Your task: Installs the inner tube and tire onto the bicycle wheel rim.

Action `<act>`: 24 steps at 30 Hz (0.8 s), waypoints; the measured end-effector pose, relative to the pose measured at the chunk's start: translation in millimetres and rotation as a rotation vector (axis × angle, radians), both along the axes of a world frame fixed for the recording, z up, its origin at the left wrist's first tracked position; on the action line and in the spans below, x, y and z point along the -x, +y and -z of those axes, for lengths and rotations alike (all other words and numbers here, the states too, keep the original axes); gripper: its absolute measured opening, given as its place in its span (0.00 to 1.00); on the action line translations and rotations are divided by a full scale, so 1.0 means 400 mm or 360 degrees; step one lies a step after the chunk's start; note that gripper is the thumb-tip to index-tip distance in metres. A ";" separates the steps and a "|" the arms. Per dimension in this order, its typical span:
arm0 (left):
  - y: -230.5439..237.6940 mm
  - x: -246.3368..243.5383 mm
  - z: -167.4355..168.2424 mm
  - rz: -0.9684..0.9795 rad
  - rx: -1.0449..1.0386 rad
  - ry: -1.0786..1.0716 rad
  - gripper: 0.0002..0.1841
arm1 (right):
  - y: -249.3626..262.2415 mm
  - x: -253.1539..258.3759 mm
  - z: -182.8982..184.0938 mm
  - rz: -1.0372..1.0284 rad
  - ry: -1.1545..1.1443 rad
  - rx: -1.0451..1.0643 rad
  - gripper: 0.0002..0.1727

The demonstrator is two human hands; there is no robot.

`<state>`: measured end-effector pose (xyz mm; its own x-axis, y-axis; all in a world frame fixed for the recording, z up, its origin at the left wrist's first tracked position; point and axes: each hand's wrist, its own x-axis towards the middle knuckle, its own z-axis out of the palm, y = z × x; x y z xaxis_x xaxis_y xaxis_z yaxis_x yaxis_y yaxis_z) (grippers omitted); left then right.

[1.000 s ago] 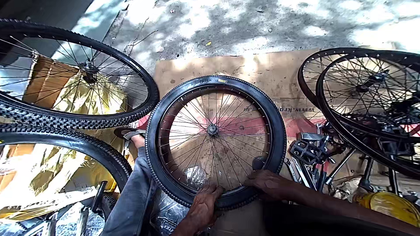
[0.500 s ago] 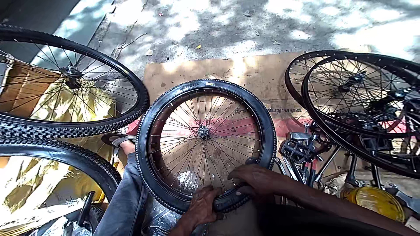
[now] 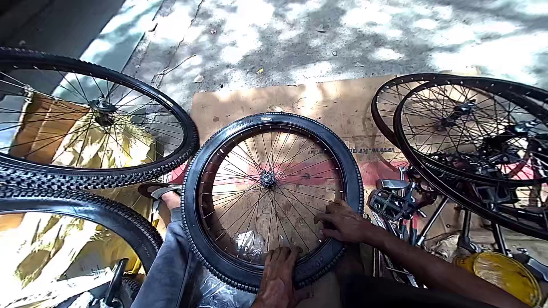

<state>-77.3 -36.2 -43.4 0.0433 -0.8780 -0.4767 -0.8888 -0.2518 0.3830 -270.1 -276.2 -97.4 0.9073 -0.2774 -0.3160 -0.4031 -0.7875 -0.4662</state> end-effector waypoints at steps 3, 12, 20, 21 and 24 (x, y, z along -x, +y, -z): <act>0.064 -0.090 -0.036 0.0090 0.0135 -0.0200 0.56 | -0.066 0.011 -0.004 -0.0002 -0.0165 0.0111 0.19; 0.124 -0.173 -0.037 0.0155 0.0196 -0.0344 0.42 | 0.177 -0.057 -0.097 -0.0451 -0.0283 -0.0229 0.47; 0.057 -0.049 -0.041 0.0083 -0.0346 -0.0183 0.37 | 0.176 -0.019 -0.059 -0.0662 -0.0091 -0.0172 0.31; 0.061 -0.045 -0.038 0.0068 -0.0322 -0.0155 0.36 | 0.173 -0.011 -0.052 -0.0646 -0.0123 -0.0160 0.31; 0.052 -0.063 -0.038 0.0051 -0.0339 -0.0061 0.33 | 0.171 0.009 -0.047 -0.0590 -0.0222 -0.0095 0.29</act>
